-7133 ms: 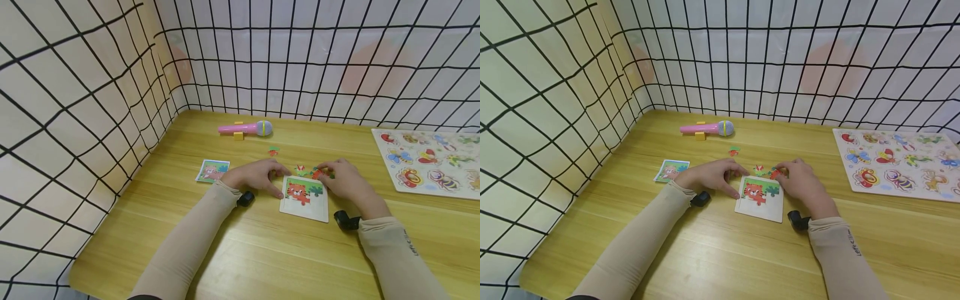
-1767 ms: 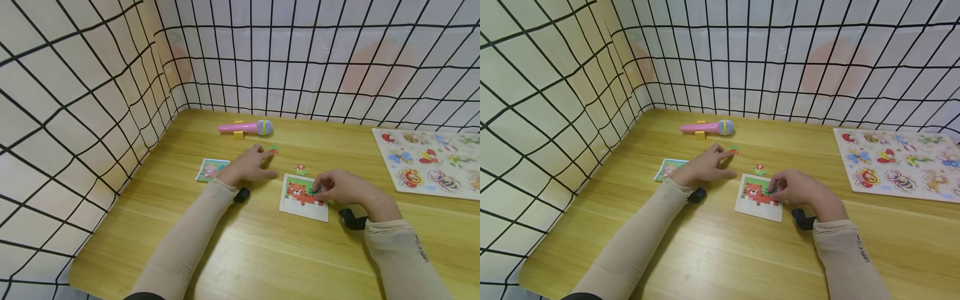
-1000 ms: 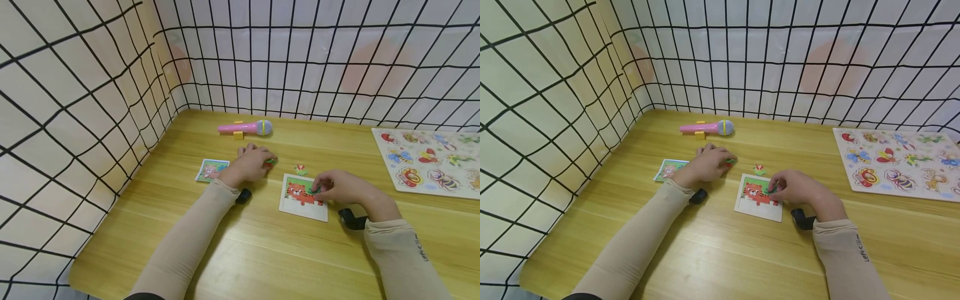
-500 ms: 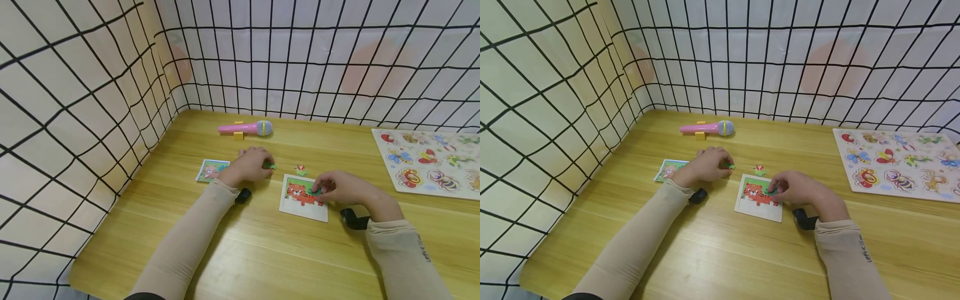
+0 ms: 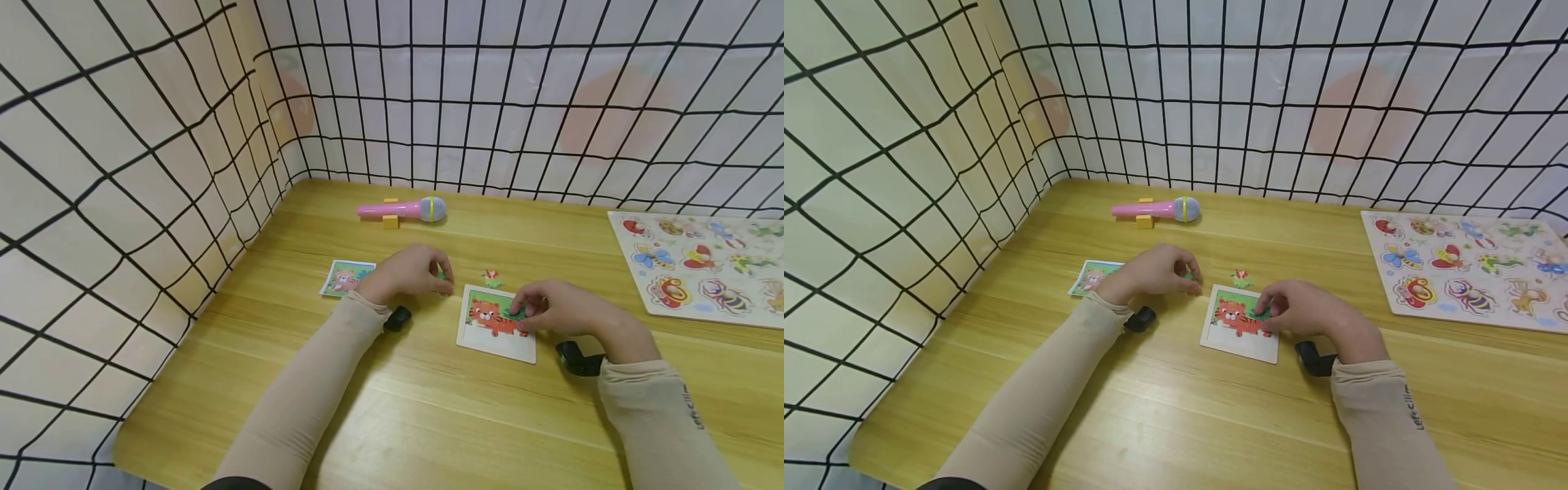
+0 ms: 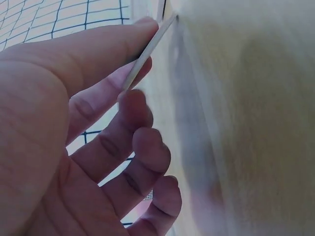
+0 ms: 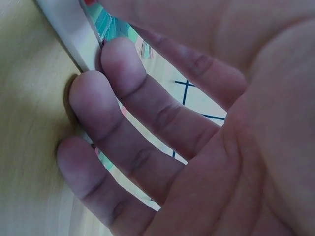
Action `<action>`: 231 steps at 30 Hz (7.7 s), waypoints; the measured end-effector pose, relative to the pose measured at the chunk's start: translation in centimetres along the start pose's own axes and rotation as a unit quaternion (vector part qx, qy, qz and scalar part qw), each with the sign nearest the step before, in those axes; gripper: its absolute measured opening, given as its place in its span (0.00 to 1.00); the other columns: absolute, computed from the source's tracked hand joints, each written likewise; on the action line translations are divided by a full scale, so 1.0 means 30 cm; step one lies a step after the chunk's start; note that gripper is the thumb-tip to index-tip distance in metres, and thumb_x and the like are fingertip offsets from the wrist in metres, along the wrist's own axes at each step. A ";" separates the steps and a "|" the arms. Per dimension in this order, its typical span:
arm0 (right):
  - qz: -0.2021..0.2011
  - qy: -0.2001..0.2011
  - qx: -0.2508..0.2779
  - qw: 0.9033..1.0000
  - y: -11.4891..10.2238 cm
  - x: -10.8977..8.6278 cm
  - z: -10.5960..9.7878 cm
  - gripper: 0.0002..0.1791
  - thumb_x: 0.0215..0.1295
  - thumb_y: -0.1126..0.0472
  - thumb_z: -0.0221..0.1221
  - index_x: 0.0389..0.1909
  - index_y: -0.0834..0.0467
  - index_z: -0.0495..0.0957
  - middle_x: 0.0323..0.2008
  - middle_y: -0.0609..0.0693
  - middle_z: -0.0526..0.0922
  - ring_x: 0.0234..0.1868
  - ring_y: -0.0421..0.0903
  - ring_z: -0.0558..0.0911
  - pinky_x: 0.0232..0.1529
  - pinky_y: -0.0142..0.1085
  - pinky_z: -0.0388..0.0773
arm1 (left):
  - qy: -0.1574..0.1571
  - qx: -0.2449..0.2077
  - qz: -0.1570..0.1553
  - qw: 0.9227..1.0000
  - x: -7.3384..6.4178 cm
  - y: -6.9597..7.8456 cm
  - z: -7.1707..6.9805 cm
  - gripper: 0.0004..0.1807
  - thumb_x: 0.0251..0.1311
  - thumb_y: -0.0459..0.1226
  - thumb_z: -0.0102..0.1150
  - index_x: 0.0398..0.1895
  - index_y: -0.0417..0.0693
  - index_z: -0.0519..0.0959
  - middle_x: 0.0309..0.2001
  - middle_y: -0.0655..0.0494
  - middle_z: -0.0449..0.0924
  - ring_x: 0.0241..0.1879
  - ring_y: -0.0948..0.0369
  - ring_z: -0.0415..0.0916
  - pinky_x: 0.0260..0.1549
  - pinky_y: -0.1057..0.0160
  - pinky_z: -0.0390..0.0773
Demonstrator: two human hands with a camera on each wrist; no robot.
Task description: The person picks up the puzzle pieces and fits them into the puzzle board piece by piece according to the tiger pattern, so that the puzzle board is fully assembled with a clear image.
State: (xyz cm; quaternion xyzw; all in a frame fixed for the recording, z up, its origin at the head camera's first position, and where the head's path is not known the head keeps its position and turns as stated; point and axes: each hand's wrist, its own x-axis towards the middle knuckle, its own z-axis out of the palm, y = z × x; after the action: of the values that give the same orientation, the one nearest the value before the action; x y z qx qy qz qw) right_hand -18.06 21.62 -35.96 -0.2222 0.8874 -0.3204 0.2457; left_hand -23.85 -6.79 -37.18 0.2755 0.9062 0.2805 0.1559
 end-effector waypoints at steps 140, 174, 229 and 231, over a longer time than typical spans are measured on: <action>0.004 0.024 -0.025 0.999 0.037 -0.012 -0.017 0.24 0.65 0.64 0.67 0.59 0.68 0.74 0.35 0.50 0.77 0.35 0.47 0.74 0.35 0.41 0.72 | -0.048 0.157 0.102 0.981 -0.017 0.285 0.219 0.20 0.58 0.58 0.69 0.51 0.66 0.86 0.31 0.76 0.77 0.31 0.74 0.71 0.28 0.70 0.70; 0.019 0.029 -0.026 0.999 0.027 -0.013 -0.020 0.25 0.65 0.63 0.66 0.60 0.68 0.73 0.36 0.52 0.76 0.35 0.47 0.74 0.35 0.41 0.72 | -0.049 0.178 0.098 0.978 -0.027 0.308 0.223 0.15 0.63 0.56 0.66 0.45 0.60 0.83 0.33 0.73 0.76 0.30 0.73 0.73 0.28 0.71 0.72; 0.036 0.027 -0.018 0.999 0.028 -0.005 -0.021 0.30 0.63 0.58 0.70 0.60 0.71 0.73 0.36 0.52 0.77 0.36 0.48 0.74 0.36 0.41 0.72 | -0.081 0.157 0.123 0.977 -0.013 0.278 0.211 0.24 0.63 0.55 0.66 0.59 0.57 0.80 0.33 0.68 0.76 0.31 0.70 0.71 0.27 0.70 0.71; 0.036 0.027 -0.018 0.999 0.029 -0.004 -0.021 0.30 0.62 0.58 0.70 0.60 0.71 0.73 0.36 0.52 0.77 0.36 0.48 0.74 0.36 0.41 0.72 | -0.083 0.156 0.123 0.977 -0.012 0.276 0.211 0.22 0.64 0.54 0.66 0.57 0.57 0.81 0.34 0.68 0.76 0.31 0.71 0.71 0.27 0.70 0.71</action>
State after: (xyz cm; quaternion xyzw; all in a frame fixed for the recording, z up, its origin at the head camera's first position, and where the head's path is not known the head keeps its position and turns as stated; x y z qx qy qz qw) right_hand -18.53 22.58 -36.09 -0.1856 0.9068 -0.3017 0.2286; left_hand -17.37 1.39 -37.26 0.4281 0.8818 0.1288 0.1500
